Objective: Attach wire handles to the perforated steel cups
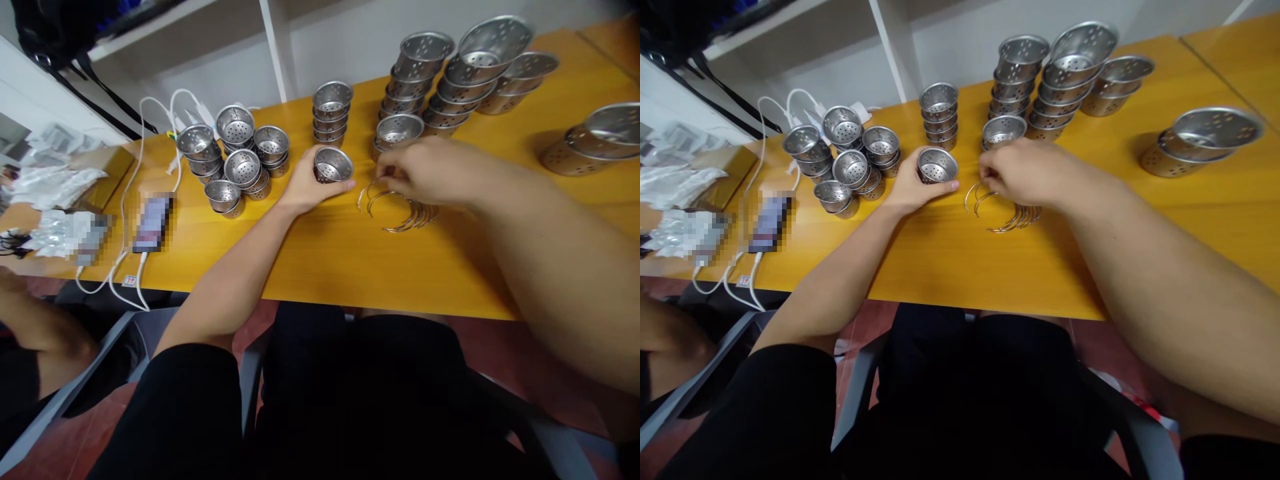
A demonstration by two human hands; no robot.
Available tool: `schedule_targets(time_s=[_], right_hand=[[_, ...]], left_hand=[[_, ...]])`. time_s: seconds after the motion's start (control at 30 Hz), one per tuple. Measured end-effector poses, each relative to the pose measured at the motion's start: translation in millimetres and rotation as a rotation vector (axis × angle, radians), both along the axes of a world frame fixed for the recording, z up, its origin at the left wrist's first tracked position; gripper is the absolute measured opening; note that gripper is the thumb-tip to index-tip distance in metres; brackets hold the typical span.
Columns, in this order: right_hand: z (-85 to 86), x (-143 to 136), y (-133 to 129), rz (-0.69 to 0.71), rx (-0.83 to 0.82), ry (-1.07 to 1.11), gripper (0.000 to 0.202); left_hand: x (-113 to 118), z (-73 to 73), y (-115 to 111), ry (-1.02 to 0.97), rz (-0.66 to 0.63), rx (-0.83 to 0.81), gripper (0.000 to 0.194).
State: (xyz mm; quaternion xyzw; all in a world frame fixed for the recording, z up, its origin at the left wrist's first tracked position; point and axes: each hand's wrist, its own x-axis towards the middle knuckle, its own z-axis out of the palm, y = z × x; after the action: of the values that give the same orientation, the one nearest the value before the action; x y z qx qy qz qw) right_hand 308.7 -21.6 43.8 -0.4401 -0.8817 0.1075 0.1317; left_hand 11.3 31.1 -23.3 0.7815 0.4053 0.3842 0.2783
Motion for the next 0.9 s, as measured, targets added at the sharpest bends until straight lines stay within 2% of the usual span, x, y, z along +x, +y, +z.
schedule_targets(time_s=[0.13, 0.3, 0.57, 0.7, 0.8, 0.9], right_hand=[[6.8, -3.8, -3.7, -0.06, 0.05, -0.116, 0.008], [12.3, -6.3, -6.9, 0.012, 0.049, 0.002, 0.009], [15.5, -10.0, -10.9, 0.005, 0.085, 0.064, 0.022], [13.7, -15.1, -14.5, -0.062, 0.04, 0.238, 0.012], [8.6, -15.6, -13.6, -0.116, 0.011, 0.28, 0.01], [4.4, -14.3, -11.4, -0.201, 0.051, 0.311, 0.014]], left_hand=[[1.0, 0.3, -0.6, -0.012, 0.033, 0.005, 0.095], [-0.5, 1.5, -1.7, -0.042, 0.055, -0.012, 0.096], [-1.2, 0.4, -0.2, -0.009, 0.048, 0.035, 0.099], [-1.5, -4.8, 5.9, -0.012, 0.054, 0.085, 0.097], [-3.4, -8.5, 12.5, -0.039, 0.071, 0.104, 0.094], [-4.0, -6.5, 13.6, -0.04, 0.082, 0.121, 0.096]])
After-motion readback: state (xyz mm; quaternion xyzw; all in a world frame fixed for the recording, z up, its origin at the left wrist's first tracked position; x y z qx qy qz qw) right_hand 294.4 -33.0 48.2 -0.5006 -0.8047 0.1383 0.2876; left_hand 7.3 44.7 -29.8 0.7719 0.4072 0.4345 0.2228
